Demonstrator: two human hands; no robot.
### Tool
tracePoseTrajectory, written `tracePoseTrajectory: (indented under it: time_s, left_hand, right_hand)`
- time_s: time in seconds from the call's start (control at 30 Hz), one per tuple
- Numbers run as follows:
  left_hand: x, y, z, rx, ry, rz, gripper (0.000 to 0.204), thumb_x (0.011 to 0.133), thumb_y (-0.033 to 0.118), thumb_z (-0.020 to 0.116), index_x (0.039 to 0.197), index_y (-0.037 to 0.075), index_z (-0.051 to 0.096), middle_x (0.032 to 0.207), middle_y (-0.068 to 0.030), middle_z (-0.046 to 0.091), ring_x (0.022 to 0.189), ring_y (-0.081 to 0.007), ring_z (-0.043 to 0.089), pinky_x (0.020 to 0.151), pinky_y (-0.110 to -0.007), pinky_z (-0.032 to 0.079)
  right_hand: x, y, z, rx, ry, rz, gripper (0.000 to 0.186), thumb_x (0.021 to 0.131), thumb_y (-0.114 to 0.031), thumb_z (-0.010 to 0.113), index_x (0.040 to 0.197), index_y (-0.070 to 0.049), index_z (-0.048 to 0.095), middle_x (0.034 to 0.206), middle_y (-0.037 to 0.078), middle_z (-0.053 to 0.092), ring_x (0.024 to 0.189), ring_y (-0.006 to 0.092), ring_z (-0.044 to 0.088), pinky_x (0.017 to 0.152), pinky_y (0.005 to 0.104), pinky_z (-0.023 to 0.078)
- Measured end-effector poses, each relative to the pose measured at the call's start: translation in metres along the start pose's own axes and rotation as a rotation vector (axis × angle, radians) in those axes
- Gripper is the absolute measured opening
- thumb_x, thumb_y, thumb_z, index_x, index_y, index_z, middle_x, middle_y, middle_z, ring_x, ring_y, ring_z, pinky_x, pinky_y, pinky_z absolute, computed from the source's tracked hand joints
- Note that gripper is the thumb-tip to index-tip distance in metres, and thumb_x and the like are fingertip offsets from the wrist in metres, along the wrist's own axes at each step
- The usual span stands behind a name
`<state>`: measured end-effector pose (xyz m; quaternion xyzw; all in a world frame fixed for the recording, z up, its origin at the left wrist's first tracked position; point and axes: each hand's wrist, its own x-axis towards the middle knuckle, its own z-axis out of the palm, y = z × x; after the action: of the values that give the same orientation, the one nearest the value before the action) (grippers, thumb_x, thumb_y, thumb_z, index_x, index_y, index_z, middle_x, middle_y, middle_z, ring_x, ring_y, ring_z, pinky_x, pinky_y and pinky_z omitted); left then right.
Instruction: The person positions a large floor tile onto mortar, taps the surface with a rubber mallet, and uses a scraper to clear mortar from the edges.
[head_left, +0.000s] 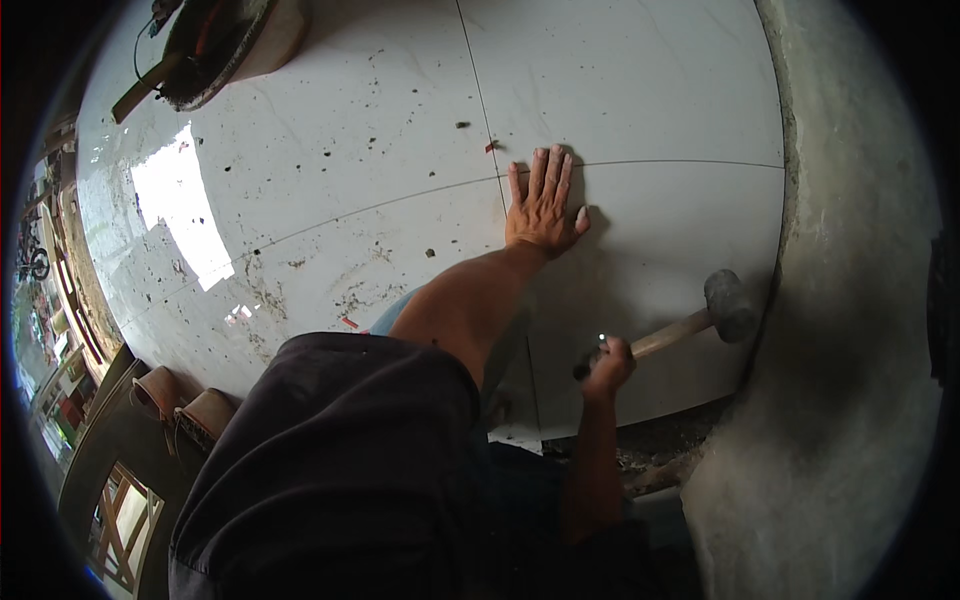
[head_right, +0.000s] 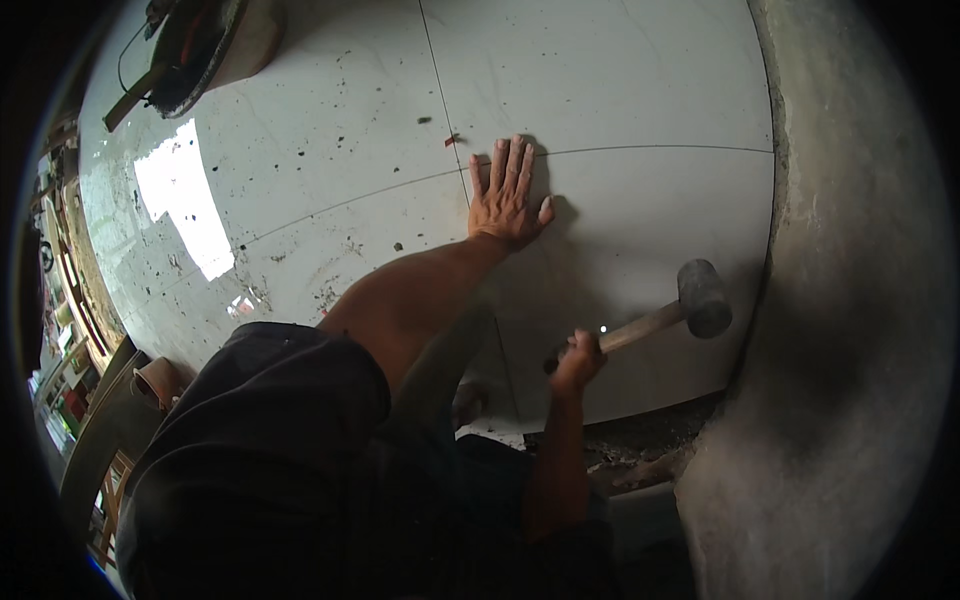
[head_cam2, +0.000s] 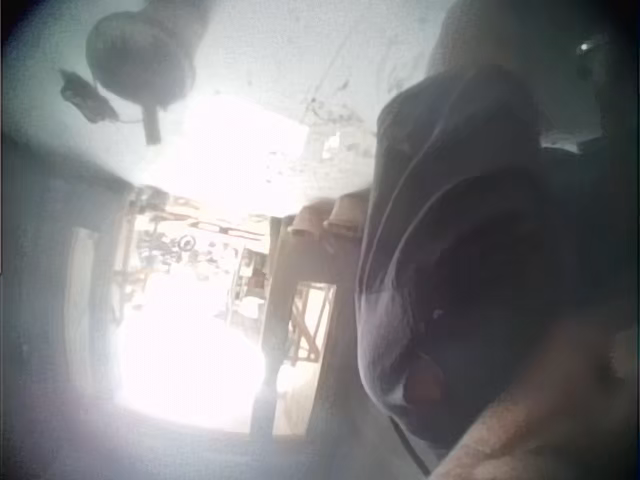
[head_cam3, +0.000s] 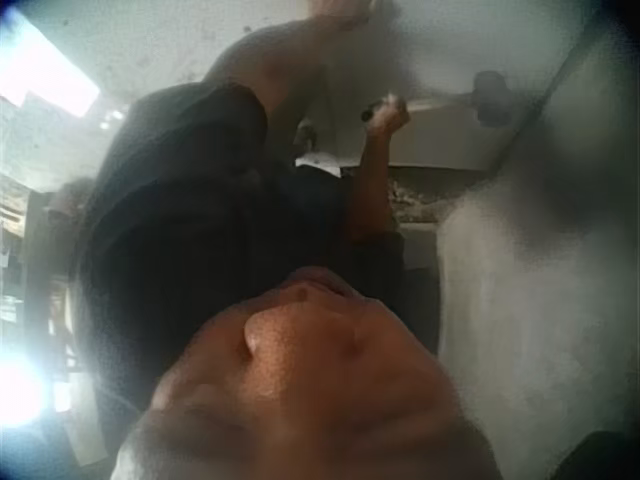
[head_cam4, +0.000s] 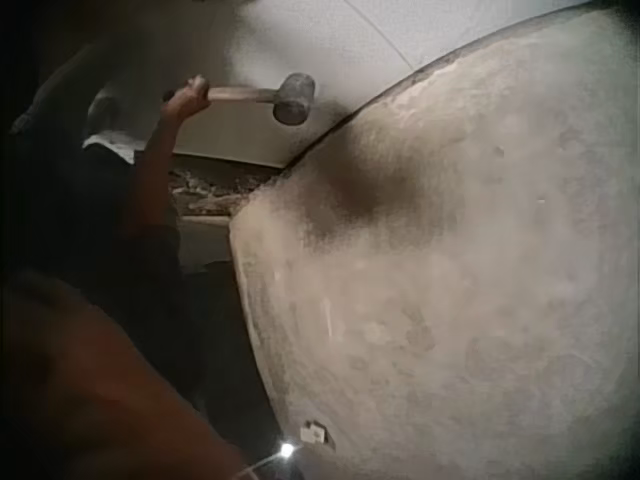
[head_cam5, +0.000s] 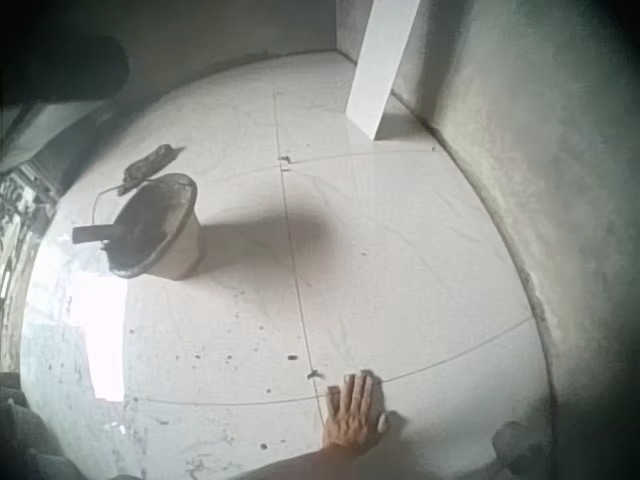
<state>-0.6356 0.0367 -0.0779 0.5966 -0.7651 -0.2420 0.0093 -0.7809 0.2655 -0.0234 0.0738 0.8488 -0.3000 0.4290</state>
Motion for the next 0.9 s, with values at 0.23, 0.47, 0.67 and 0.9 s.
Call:
tracePoseTrajectory:
  time_s: [0.23,0.47,0.67,0.9]
  left_hand:
    - [-0.011,0.005,0.002,-0.008,-0.024,-0.004,0.085,0.087,0.052,0.042,0.152,0.007,0.01,0.159,-0.0109,0.004,0.147,-0.0285,-0.001,0.114,-0.057,-0.004]
    - [-0.015,0.01,0.0,0.01,-0.022,0.011,0.084,0.088,0.052,0.04,0.151,0.006,0.01,0.159,-0.0113,0.003,0.147,-0.0285,-0.001,0.115,-0.057,-0.004]
    - [-0.006,0.009,-0.003,0.028,-0.078,-0.005,0.083,0.089,0.051,0.039,0.151,0.005,0.009,0.159,-0.012,0.002,0.147,-0.0284,-0.003,0.115,-0.057,-0.005]
    - [-0.008,0.013,-0.003,0.005,-0.039,0.018,0.084,0.088,0.051,0.04,0.151,0.005,0.008,0.159,-0.0124,0.002,0.147,-0.0281,-0.003,0.115,-0.055,-0.007]
  right_hand:
    - [-0.001,-0.004,0.003,0.23,-0.014,0.051,0.027,0.082,-0.019,0.054,0.078,0.008,0.051,0.066,0.008,0.053,0.067,0.0182,0.049,0.066,0.037,0.041]
    - [0.01,0.014,0.01,0.093,0.115,-0.197,0.022,0.082,-0.017,0.055,0.065,-0.01,0.044,0.057,-0.002,0.039,0.042,0.0086,0.035,0.041,0.0285,0.031]
    - [-0.009,-0.026,0.02,0.3,0.093,-0.074,0.022,0.081,-0.017,0.056,0.065,-0.009,0.044,0.059,-0.001,0.041,0.044,0.0083,0.036,0.042,0.0261,0.031]
    - [0.018,0.009,0.012,0.122,0.144,-0.165,0.024,0.08,-0.016,0.057,0.071,0.004,0.048,0.063,0.003,0.044,0.054,0.0131,0.041,0.05,0.0321,0.036]
